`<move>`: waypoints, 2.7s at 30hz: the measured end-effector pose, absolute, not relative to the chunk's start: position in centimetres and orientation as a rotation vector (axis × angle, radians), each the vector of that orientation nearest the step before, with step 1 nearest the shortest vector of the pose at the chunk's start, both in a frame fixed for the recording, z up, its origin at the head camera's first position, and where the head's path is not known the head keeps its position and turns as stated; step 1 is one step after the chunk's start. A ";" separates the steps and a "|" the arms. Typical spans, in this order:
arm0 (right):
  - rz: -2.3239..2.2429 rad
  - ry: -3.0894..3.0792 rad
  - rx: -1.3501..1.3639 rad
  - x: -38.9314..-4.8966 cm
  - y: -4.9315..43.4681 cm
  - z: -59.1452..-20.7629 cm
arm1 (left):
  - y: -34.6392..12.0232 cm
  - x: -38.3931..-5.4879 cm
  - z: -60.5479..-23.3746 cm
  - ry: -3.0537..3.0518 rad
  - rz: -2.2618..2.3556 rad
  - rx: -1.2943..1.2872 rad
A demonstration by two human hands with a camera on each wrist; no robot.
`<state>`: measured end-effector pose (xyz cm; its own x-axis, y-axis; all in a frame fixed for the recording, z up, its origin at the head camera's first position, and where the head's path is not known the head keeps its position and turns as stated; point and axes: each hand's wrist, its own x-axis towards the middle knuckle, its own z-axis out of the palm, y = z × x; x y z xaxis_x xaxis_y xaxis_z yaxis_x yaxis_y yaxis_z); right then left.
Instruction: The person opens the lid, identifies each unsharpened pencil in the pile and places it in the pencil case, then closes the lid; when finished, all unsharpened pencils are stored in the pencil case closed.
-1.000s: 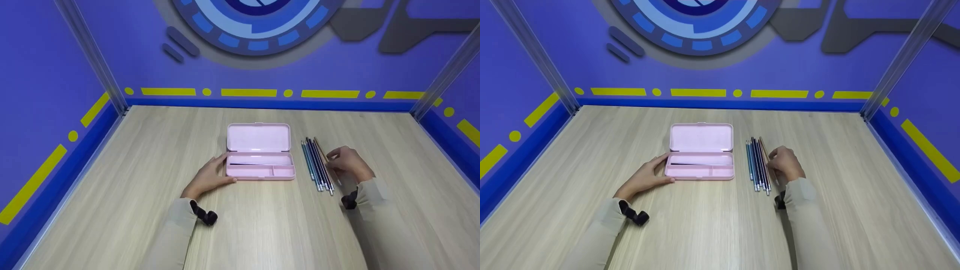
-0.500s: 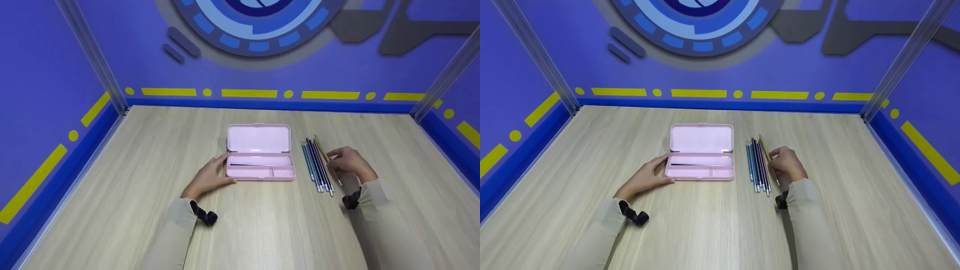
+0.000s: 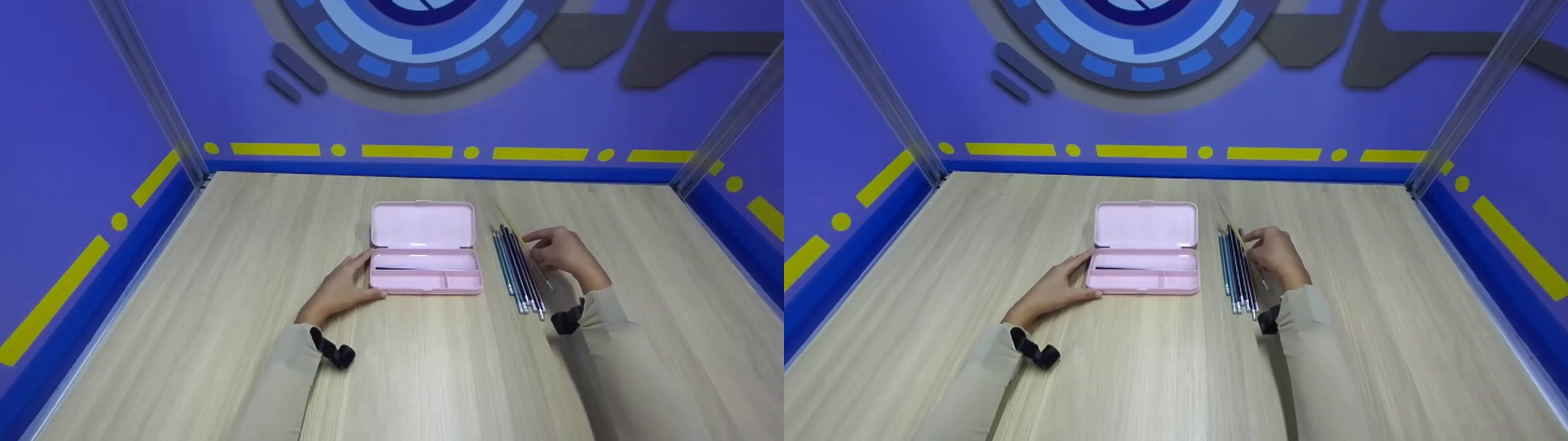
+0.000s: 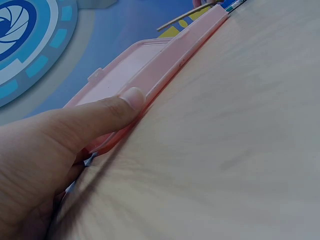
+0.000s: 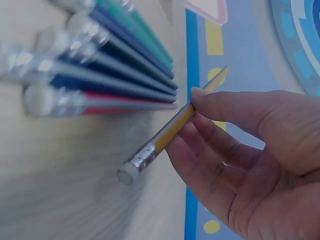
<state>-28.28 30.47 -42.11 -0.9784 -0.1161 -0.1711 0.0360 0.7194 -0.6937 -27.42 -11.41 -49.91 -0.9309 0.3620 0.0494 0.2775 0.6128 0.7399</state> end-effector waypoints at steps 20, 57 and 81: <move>-1.026 2.851 -0.341 -29.9 24.8 -40.2 | -11.3 -27.5 -49.7 2.736 1.213 0.534; -0.947 2.781 -0.597 -30.0 19.3 -41.4 | -11.3 -27.5 -50.0 2.745 1.245 0.550; -0.950 2.887 -0.260 -28.1 28.7 -42.3 | -11.3 -27.5 -49.9 2.758 1.234 0.589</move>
